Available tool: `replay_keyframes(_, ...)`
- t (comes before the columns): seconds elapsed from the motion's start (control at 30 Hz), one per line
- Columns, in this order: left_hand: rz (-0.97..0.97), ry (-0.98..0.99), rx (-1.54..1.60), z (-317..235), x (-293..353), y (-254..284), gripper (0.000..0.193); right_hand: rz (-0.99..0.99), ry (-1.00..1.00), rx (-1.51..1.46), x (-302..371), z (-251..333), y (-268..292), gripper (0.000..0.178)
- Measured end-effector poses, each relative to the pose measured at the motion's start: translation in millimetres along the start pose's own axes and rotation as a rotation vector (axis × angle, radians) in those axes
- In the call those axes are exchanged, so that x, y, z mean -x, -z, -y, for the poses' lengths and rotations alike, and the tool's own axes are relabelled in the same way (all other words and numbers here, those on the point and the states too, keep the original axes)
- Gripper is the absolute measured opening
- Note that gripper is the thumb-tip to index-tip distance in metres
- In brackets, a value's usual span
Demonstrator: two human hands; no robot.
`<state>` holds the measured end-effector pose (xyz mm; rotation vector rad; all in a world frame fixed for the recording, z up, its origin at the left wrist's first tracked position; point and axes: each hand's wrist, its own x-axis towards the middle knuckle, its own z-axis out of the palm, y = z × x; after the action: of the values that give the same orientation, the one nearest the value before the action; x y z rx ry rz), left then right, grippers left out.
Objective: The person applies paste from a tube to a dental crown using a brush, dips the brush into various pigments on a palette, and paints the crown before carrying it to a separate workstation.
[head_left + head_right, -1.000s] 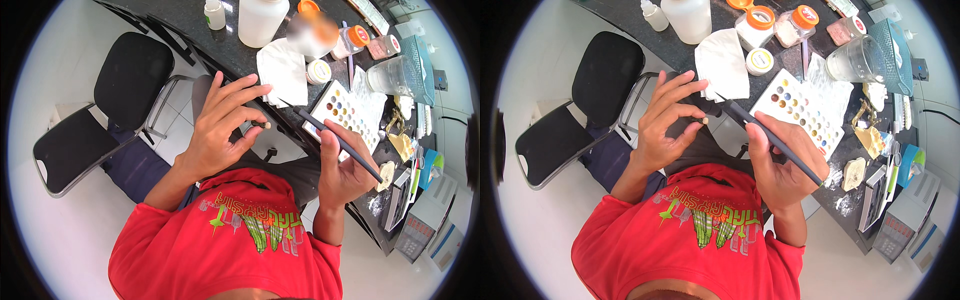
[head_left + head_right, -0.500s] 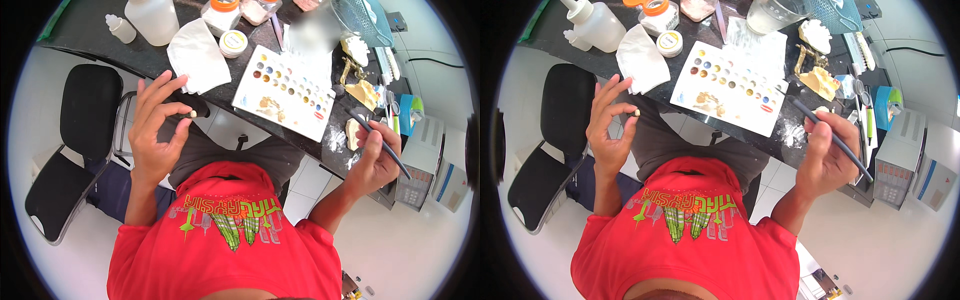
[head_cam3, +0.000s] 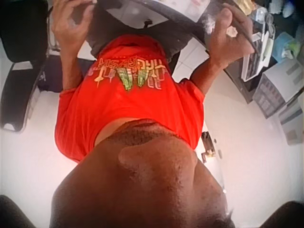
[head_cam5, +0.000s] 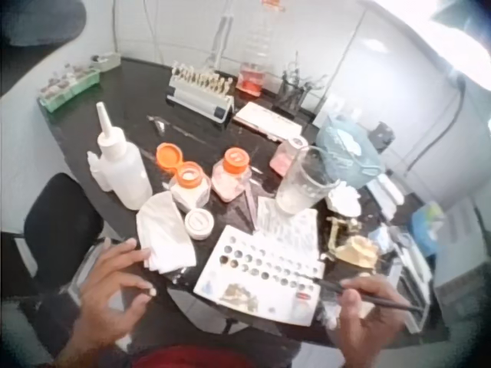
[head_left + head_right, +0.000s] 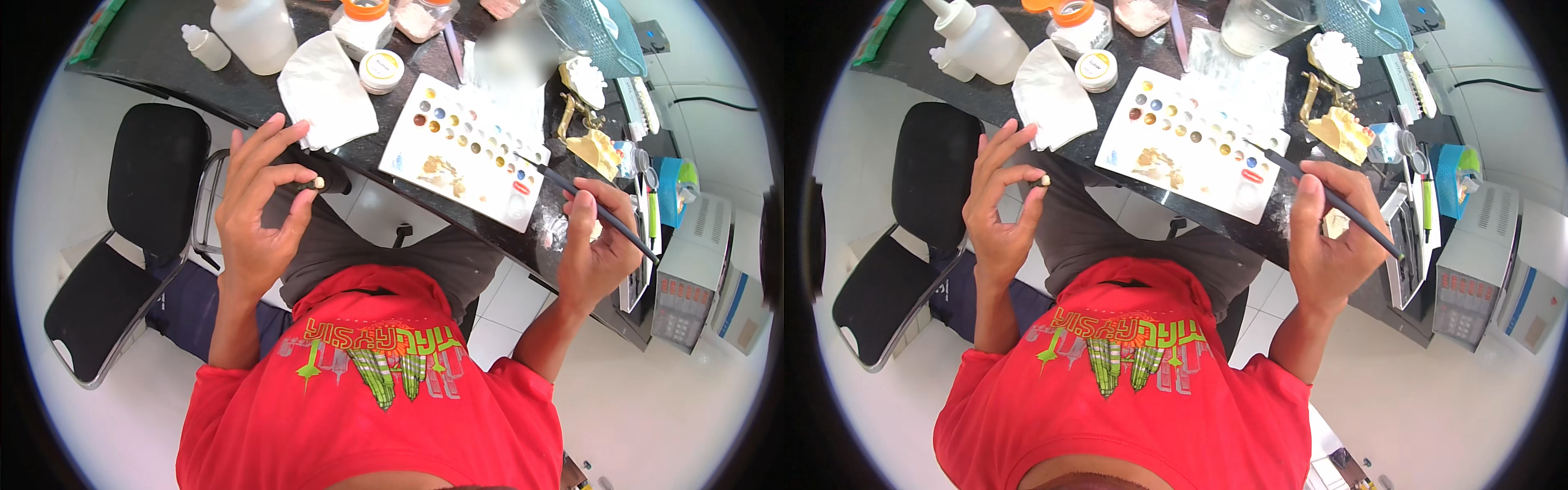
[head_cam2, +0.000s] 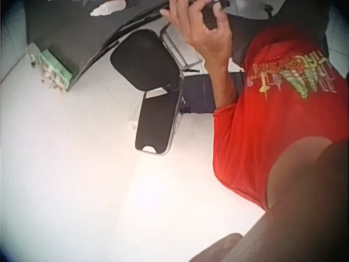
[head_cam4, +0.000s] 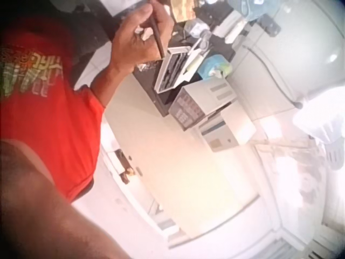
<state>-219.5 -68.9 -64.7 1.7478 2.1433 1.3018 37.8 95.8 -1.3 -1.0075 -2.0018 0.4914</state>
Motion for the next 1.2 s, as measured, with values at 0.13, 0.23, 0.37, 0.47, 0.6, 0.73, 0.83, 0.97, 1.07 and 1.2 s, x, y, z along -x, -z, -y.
replay_keyframes(0.13, 0.009, 0.008, 0.012, -2, -2, 2, 0.014, -0.184, -0.012, -0.078, 6, 11, 12, 0.011)
replay_keyframes(0.23, 0.021, 0.011, 0.021, -1, -3, 3, 0.014, -0.159, 0.106, -0.318, 9, 15, 8, 0.012)
replay_keyframes(0.37, 0.016, 0.019, 0.039, 2, 0, 5, 0.014, 0.138, 0.155, -0.392, 13, 36, -31, 0.011)
replay_keyframes(0.47, 0.021, 0.012, 0.051, 3, 0, 4, 0.014, 0.209, 0.198, -0.336, 13, 49, -63, 0.017)
replay_keyframes(0.6, 0.028, 0.01, 0.061, 5, 1, 5, 0.015, 0.29, 0.303, -0.314, 4, 54, -83, 0.02)
replay_keyframes(0.73, 0.023, 0.005, 0.063, 5, 0, 5, 0.016, 0.377, 0.291, -0.238, 0, 56, -79, 0.02)
replay_keyframes(0.83, 0.017, -0.005, 0.073, 7, 0, 4, 0.016, 0.315, 0.281, -0.27, 2, 52, -73, 0.018)
replay_keyframes(0.97, 0.007, -0.007, 0.078, 8, -1, 3, 0.016, 0.243, 0.12, -0.39, 8, 52, -75, 0.012)
replay_keyframes(1.07, 0.01, -0.002, 0.072, 8, 0, 4, 0.016, 0.256, 0.056, -0.398, 11, 56, -85, 0.008)
replay_keyframes(1.2, 0.006, -0.004, 0.069, 8, 2, 4, 0.016, 0.261, 0.058, -0.287, 14, 54, -72, 0.007)
